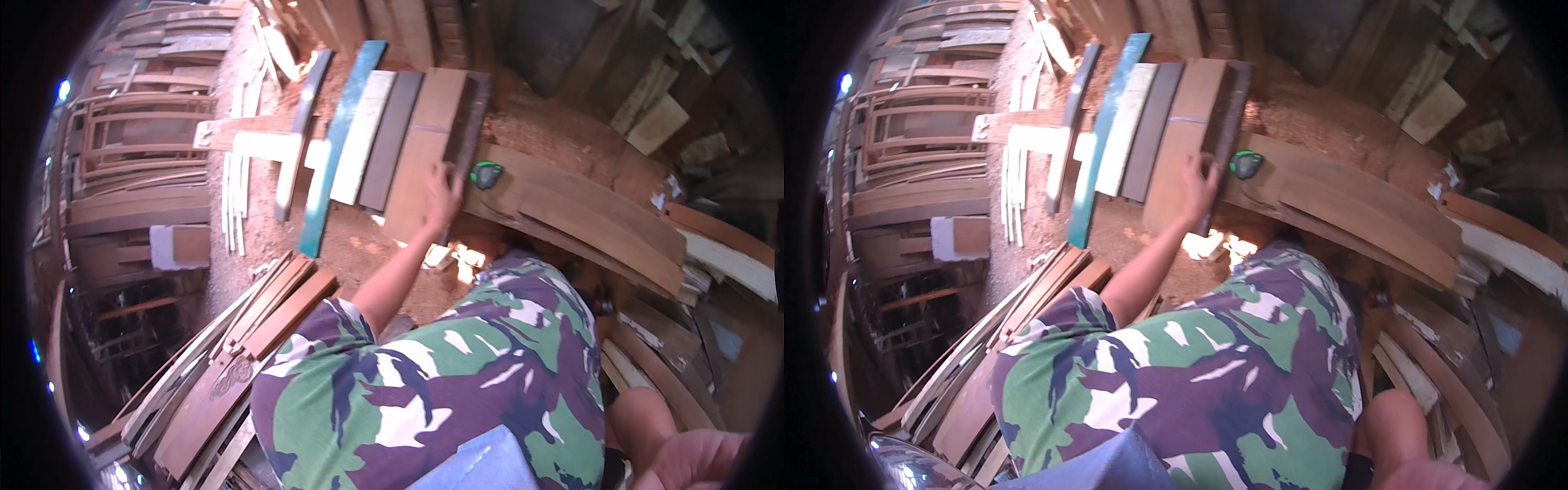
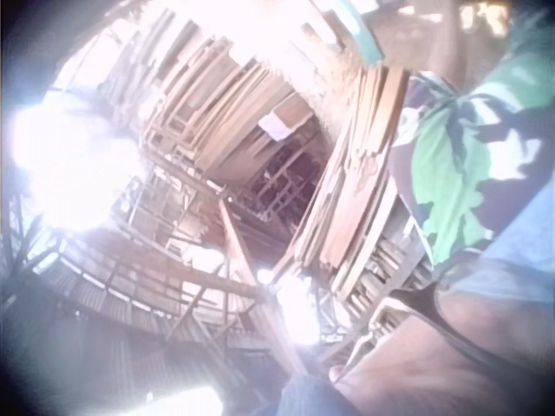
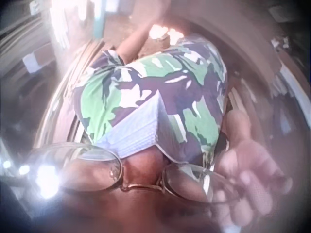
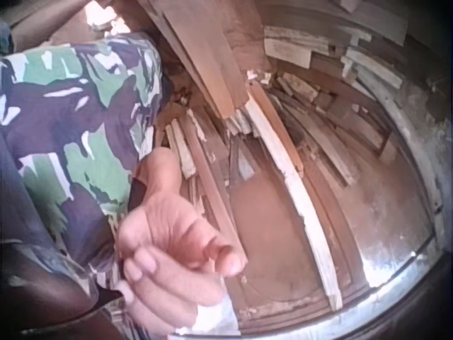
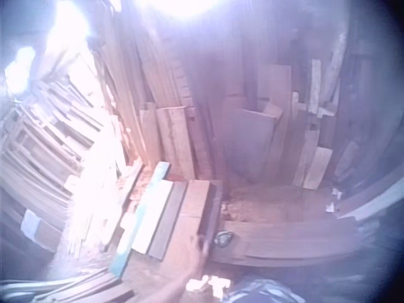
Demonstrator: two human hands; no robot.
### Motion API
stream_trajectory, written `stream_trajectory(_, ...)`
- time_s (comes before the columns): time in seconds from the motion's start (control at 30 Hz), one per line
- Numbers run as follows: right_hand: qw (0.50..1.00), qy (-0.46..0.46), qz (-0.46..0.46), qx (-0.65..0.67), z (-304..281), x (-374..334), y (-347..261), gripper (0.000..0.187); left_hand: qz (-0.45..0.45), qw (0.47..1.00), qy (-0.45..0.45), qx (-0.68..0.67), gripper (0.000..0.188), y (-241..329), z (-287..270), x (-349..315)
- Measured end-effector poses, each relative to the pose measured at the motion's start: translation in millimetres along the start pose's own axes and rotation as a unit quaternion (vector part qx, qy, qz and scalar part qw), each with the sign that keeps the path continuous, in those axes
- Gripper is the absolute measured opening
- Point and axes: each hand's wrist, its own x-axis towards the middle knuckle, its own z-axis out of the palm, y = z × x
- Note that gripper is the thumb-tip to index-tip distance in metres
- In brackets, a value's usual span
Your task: The person measures several wooden planks with a tape measure, marks them, and cuts them using a circular saw.
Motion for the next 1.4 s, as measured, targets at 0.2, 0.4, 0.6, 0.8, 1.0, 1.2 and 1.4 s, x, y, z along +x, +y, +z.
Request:
stream_trajectory(0.2,0.987,-0.012,0.079,0.141,29,-7,11,0.022,-0.429,0.823,0.019,-0.372,0.033,15,13,-136)
stream_trajectory(0.4,0.87,0.001,0.415,0.266,138,-38,70,0.023,-0.558,0.72,0.057,-0.408,0.051,33,-3,-151)
stream_trajectory(0.6,0.668,-0.264,0.631,0.293,367,-216,131,0.063,-0.143,0.96,0.172,0.166,0.045,26,-36,-130)
stream_trajectory(0.8,0.558,-0.229,0.724,0.335,499,-256,93,0.111,-0.073,0.946,0.09,0.302,0.08,-6,-60,-63)
stream_trajectory(1.0,0.531,-0.13,0.739,0.394,526,-284,104,0.121,-0.094,0.949,0.087,0.288,0.076,-9,-49,-60)
stream_trajectory(1.2,0.57,-0.15,0.728,0.35,496,-297,111,0.12,-0.098,0.95,0.1,0.279,0.074,-11,-46,-59)
stream_trajectory(1.4,0.604,-0.181,0.705,0.324,502,-306,116,0.125,-0.101,0.948,0.095,0.287,0.075,-6,-43,-53)
